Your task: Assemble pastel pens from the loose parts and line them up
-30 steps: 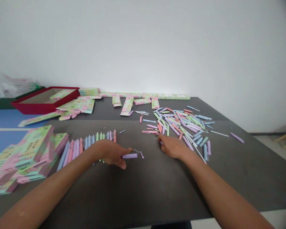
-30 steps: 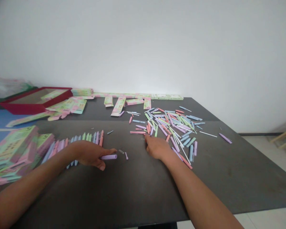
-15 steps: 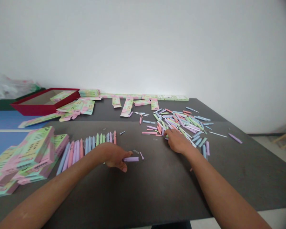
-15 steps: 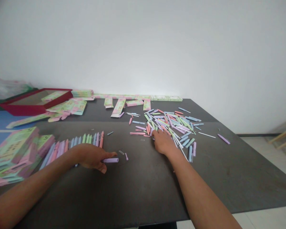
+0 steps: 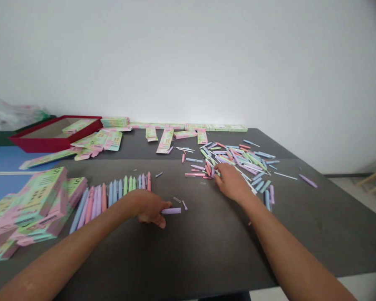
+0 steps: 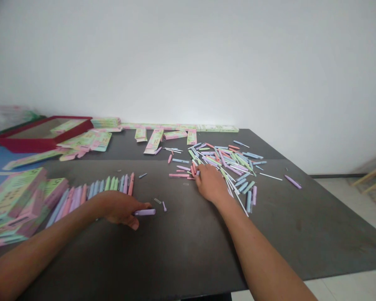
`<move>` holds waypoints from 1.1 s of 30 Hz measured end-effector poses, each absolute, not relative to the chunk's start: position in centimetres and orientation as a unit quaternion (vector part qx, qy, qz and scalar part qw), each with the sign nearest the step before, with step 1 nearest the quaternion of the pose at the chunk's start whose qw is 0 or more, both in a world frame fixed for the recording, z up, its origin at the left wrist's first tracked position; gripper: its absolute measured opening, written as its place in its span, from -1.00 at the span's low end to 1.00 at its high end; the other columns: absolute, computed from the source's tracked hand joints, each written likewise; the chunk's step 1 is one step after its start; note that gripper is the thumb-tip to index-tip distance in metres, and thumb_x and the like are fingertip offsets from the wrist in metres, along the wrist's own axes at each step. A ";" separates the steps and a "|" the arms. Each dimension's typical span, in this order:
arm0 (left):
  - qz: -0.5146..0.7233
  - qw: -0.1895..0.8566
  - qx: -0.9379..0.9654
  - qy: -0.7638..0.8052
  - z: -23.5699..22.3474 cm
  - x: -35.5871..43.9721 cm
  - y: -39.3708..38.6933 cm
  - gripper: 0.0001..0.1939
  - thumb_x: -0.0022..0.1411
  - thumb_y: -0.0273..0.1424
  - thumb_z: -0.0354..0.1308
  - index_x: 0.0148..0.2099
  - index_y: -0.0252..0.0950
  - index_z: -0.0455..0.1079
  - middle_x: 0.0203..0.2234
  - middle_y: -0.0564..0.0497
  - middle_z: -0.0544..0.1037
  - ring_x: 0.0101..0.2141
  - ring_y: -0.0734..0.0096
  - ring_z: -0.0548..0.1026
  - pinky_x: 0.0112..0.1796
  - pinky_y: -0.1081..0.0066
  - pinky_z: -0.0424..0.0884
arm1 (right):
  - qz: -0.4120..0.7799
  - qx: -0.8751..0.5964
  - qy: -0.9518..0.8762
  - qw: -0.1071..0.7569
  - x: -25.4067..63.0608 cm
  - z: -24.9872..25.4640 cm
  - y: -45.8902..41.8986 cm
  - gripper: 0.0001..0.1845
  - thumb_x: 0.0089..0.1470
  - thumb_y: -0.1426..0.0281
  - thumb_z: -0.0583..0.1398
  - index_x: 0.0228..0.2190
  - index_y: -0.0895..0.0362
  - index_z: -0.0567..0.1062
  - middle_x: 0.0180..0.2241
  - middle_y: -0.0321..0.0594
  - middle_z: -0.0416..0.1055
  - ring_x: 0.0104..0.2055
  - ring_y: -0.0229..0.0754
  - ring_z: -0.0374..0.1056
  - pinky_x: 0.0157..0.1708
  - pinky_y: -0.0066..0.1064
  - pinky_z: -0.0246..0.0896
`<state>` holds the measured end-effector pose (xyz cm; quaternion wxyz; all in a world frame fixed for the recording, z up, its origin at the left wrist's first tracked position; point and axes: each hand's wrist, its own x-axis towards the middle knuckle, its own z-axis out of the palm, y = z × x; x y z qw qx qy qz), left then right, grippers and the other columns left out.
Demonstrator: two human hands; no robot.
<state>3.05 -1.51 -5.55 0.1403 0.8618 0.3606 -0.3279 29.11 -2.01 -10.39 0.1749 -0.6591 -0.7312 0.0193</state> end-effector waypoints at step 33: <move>-0.336 0.160 0.853 0.366 -3.5 3.1 -1.5 -0.19 0.20 -0.10 -0.02 0.34 -0.40 -0.22 -0.04 -0.39 0.44 -0.09 -0.06 0.45 -0.22 0.22 0.36 | 0.289 -0.482 -0.766 0.311 27.6 -12.0 -1.5 -0.77 0.04 0.47 0.06 -0.23 0.14 0.40 -0.23 -0.22 0.40 -0.20 -0.20 0.28 -0.18 -0.36 0.13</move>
